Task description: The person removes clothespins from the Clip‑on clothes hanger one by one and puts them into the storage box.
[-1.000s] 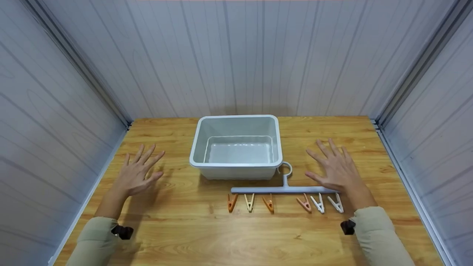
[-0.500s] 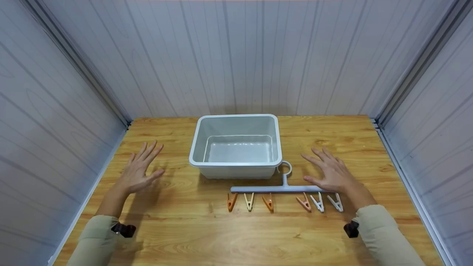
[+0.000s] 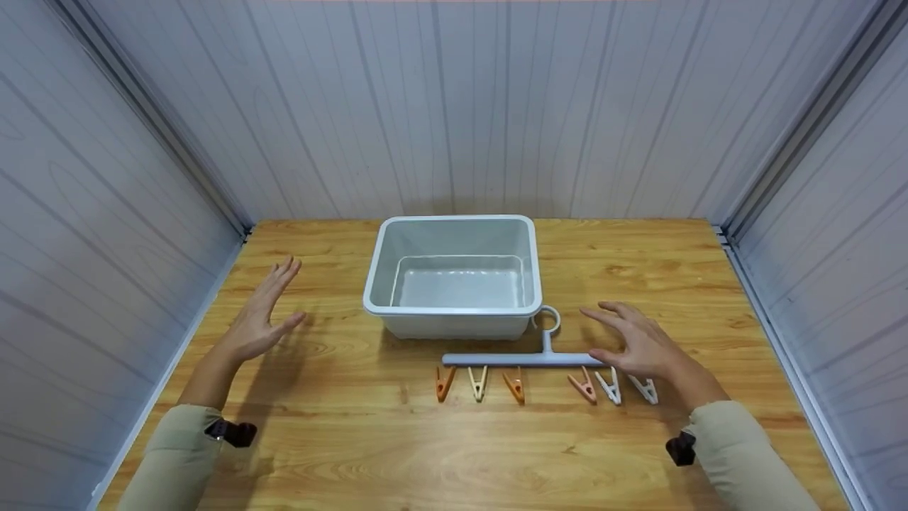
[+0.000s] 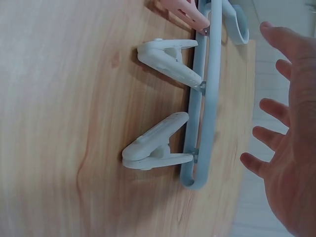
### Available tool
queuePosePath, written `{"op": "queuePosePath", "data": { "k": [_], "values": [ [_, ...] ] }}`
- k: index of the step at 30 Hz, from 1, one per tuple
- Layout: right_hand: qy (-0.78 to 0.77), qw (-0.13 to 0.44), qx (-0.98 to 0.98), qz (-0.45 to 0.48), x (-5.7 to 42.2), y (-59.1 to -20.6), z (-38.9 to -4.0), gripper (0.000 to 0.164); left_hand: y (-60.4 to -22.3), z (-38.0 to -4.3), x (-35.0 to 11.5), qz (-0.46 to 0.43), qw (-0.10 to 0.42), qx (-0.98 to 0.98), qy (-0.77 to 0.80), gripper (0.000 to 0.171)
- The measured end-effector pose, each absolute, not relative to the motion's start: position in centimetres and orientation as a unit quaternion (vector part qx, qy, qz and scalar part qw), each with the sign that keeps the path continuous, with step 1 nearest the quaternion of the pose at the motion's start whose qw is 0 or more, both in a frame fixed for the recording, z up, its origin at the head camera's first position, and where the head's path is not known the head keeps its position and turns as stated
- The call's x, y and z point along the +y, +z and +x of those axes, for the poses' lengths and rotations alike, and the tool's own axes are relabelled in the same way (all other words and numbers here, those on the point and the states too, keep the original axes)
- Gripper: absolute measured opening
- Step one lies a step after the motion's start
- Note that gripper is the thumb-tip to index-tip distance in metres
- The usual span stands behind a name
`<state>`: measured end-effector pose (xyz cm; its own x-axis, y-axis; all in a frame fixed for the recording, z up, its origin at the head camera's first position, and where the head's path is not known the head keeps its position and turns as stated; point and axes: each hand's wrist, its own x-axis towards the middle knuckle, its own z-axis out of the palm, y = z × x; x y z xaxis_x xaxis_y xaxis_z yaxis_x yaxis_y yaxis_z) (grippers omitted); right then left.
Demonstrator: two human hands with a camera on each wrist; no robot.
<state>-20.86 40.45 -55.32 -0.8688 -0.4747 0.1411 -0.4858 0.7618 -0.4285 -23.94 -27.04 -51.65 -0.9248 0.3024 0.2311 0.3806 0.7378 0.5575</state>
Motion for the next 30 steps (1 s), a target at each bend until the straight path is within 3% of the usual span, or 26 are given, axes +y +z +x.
{"op": "queuePosePath", "data": {
  "k": [13, 30],
  "values": [
    [0.295, -0.054, -0.92, 0.253, 40.4, -56.3, -20.1, 0.063, -50.8, -23.1, -28.3, -0.19, 0.053, -0.908, -0.37, 0.084],
    [0.374, -0.042, -0.899, 0.222, 40.7, -58.6, -19.7, 0.045, -50.8, -23.0, -28.2, -0.199, 0.039, -0.869, -0.451, 0.078]
  ]
}}
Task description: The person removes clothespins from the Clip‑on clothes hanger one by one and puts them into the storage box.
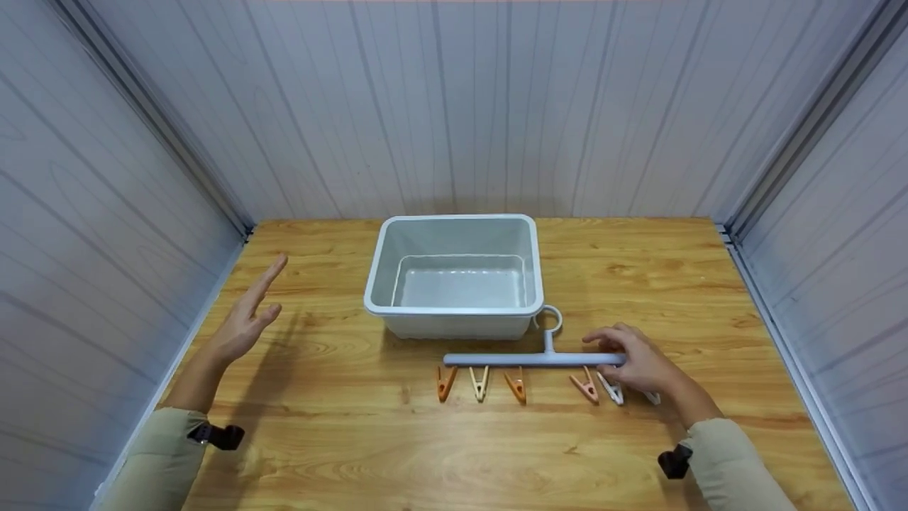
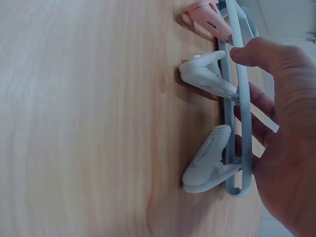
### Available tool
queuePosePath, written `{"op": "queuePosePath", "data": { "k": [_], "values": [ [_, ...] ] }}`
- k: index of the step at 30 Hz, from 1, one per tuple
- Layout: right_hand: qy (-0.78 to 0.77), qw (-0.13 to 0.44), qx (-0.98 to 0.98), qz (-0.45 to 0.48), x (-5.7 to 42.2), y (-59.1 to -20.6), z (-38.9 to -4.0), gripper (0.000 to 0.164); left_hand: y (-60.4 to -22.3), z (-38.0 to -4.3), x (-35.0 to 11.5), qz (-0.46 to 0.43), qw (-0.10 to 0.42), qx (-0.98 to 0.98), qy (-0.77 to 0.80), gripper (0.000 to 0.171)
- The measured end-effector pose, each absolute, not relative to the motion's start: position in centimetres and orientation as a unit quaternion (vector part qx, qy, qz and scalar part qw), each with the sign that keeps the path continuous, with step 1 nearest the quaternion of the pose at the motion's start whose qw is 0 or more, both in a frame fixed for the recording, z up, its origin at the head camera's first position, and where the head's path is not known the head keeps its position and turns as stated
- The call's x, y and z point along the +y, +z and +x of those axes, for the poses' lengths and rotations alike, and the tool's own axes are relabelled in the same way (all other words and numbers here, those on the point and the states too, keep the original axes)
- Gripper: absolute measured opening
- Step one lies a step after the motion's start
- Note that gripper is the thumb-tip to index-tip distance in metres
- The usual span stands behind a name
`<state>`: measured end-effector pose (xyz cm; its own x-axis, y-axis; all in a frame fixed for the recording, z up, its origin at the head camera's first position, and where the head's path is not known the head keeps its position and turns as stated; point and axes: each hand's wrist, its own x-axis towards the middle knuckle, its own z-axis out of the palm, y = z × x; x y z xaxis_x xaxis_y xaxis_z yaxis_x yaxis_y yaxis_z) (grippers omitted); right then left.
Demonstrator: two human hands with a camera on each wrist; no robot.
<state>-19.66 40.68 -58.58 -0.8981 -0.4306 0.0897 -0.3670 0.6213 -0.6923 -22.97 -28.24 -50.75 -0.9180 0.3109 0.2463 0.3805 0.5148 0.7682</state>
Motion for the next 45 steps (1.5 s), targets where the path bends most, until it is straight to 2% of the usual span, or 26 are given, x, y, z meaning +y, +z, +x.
{"op": "queuePosePath", "data": {
  "k": [6, 13, 24, 32, 45],
  "values": [
    [-0.371, 0.05, 0.902, -0.217, 40.7, -58.9, -19.5, 0.044, -51.4, -22.9, -28.4, -0.206, 0.041, -0.856, -0.473, 0.078],
    [-0.374, 0.061, 0.9, -0.215, 40.7, -58.8, -19.6, 0.035, -51.7, -23.0, -28.3, -0.214, 0.043, -0.843, -0.492, 0.082],
    [-0.37, 0.021, 0.902, -0.224, 40.9, -59.1, -19.4, 0.033, -51.5, -22.8, -28.5, -0.208, 0.035, -0.842, -0.497, 0.082],
    [-0.374, 0.026, 0.902, -0.213, 41.8, -59.1, -19.0, 0.032, -51.8, -22.9, -28.8, -0.213, 0.042, -0.841, -0.496, 0.08],
    [-0.37, -0.011, 0.903, -0.218, 42.4, -58.0, -18.7, 0.034, -51.6, -22.4, -28.9, -0.195, 0.041, -0.843, -0.499, 0.083]
  ]
}}
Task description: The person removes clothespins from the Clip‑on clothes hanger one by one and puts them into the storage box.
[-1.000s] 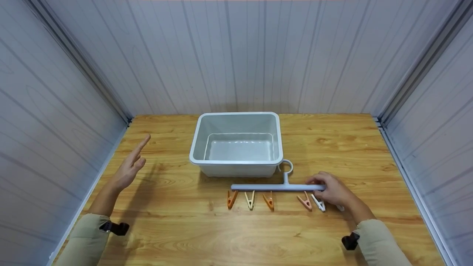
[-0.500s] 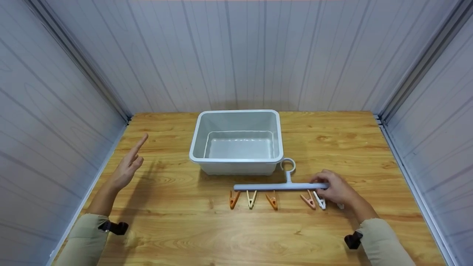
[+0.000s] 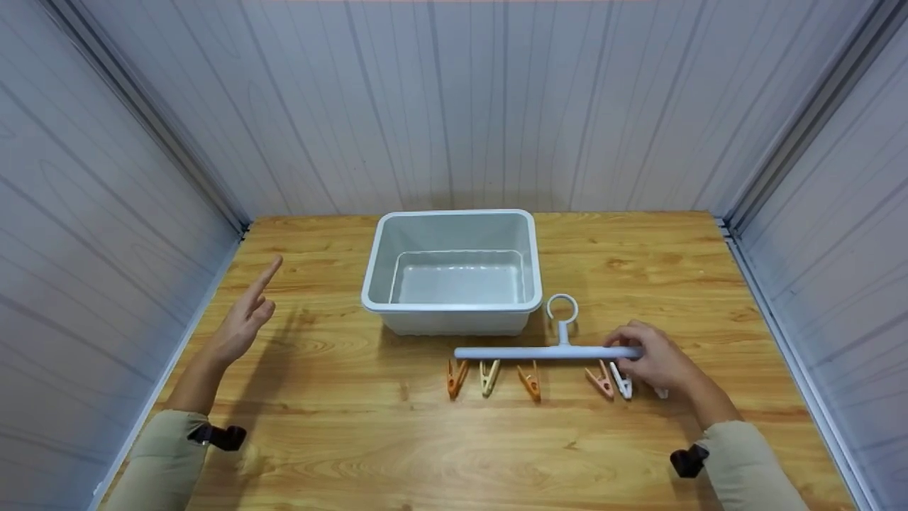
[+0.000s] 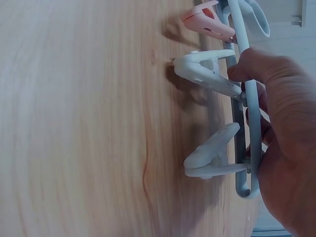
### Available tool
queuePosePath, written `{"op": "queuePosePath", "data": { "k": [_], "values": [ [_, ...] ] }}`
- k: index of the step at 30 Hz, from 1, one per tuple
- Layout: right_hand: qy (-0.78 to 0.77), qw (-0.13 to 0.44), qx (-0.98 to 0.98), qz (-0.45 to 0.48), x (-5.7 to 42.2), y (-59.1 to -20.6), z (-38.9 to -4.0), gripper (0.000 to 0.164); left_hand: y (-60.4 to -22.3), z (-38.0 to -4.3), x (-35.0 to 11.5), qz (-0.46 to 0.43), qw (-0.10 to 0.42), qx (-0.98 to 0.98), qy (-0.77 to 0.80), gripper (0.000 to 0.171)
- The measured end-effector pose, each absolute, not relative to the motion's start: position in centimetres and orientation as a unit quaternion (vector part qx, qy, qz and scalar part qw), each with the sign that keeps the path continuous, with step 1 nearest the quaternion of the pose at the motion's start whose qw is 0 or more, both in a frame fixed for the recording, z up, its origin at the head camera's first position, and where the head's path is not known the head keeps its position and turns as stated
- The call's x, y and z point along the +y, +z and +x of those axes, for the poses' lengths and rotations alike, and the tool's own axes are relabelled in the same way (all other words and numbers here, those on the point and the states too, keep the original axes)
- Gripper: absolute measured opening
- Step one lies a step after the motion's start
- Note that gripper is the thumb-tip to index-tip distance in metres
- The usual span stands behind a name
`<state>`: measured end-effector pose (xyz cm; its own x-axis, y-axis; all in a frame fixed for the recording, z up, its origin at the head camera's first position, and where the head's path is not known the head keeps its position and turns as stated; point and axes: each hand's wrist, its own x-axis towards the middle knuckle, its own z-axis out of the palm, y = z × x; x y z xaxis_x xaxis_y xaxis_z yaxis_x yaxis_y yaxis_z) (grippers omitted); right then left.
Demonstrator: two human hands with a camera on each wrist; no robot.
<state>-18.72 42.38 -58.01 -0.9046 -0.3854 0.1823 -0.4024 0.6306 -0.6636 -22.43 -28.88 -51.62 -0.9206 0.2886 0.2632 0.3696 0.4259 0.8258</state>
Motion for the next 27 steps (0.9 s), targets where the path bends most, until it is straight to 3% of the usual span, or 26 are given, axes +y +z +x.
{"op": "queuePosePath", "data": {
  "k": [9, 27],
  "values": [
    [0.377, 0.063, -0.895, 0.232, 42.5, -58.1, -17.8, 0.04, -50.6, -21.5, -27.7, -0.13, 0.026, -0.825, -0.549, 0.095],
    [0.402, 0.124, -0.882, 0.213, 42.6, -57.9, -16.7, 0.037, -50.1, -21.5, -26.8, -0.136, 0.035, -0.789, -0.598, 0.098]
  ]
}}
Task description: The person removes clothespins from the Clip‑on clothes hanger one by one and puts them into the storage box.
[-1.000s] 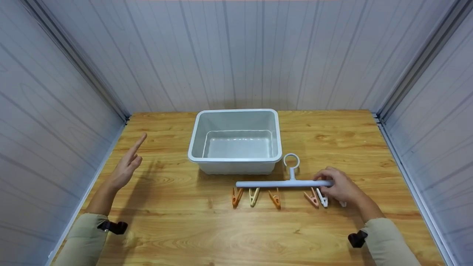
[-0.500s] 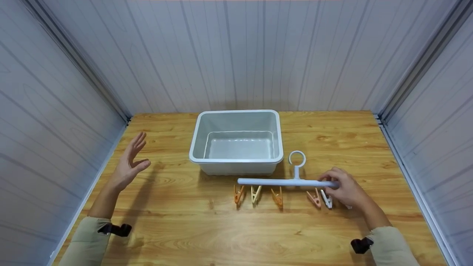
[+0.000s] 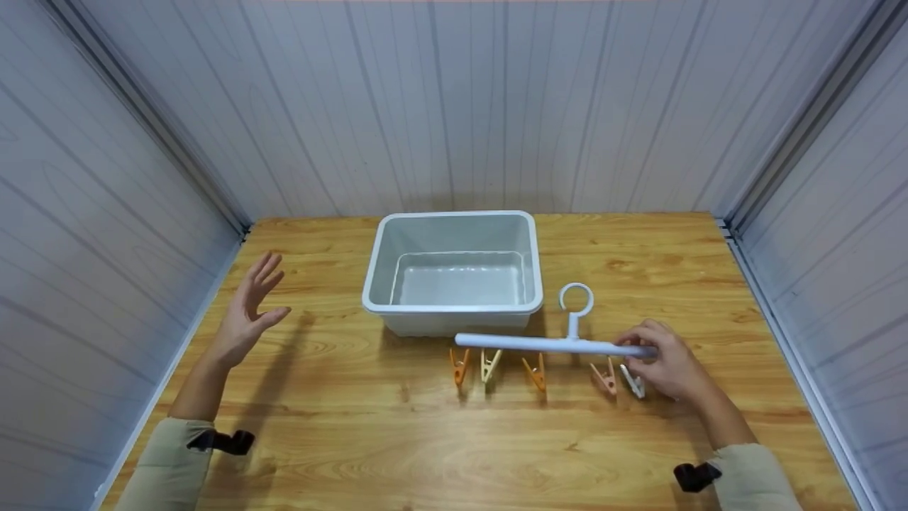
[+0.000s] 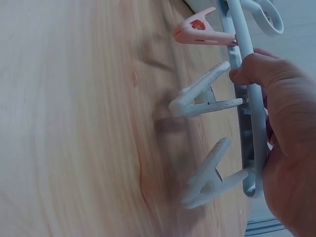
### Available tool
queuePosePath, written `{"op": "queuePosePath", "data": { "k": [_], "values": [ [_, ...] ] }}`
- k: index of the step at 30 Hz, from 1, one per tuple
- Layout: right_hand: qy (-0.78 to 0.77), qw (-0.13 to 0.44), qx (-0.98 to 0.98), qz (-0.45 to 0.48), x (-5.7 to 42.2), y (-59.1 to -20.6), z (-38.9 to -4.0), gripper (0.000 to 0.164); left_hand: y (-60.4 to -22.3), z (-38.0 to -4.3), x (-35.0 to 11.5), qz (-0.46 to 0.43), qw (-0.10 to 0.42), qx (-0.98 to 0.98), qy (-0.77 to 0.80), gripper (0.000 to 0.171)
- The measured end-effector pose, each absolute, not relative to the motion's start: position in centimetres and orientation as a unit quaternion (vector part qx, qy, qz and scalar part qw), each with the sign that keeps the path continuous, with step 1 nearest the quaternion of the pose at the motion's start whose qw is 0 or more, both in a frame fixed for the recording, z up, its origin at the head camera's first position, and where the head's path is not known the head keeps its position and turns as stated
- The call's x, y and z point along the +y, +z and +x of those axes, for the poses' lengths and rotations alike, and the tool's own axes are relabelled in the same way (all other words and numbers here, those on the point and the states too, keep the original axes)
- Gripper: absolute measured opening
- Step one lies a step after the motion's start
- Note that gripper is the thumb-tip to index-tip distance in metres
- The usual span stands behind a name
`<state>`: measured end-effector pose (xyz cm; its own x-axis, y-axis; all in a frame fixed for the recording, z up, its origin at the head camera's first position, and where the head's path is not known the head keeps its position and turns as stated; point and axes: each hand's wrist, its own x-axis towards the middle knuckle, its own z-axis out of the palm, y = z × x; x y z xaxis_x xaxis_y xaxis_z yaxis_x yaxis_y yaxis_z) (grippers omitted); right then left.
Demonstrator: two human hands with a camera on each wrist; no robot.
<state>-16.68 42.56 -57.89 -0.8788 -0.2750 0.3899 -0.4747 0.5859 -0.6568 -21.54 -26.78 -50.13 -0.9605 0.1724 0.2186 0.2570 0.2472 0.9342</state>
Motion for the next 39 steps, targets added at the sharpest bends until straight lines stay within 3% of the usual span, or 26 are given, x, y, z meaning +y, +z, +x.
{"op": "queuePosePath", "data": {
  "k": [16, 31, 39],
  "values": [
    [0.452, 0.154, -0.852, 0.214, 41.4, -57.1, -16.0, 0.04, -49.4, -21.3, -25.3, -0.147, 0.042, -0.742, -0.652, 0.103],
    [0.478, 0.174, -0.841, 0.186, 40.4, -56.5, -15.3, 0.036, -49.2, -20.5, -24.5, -0.143, 0.053, -0.73, -0.666, 0.084],
    [0.488, 0.198, -0.832, 0.177, 39.5, -56.1, -15.3, 0.035, -49.3, -20.4, -24.1, -0.145, 0.025, -0.736, -0.66, 0.081]
  ]
}}
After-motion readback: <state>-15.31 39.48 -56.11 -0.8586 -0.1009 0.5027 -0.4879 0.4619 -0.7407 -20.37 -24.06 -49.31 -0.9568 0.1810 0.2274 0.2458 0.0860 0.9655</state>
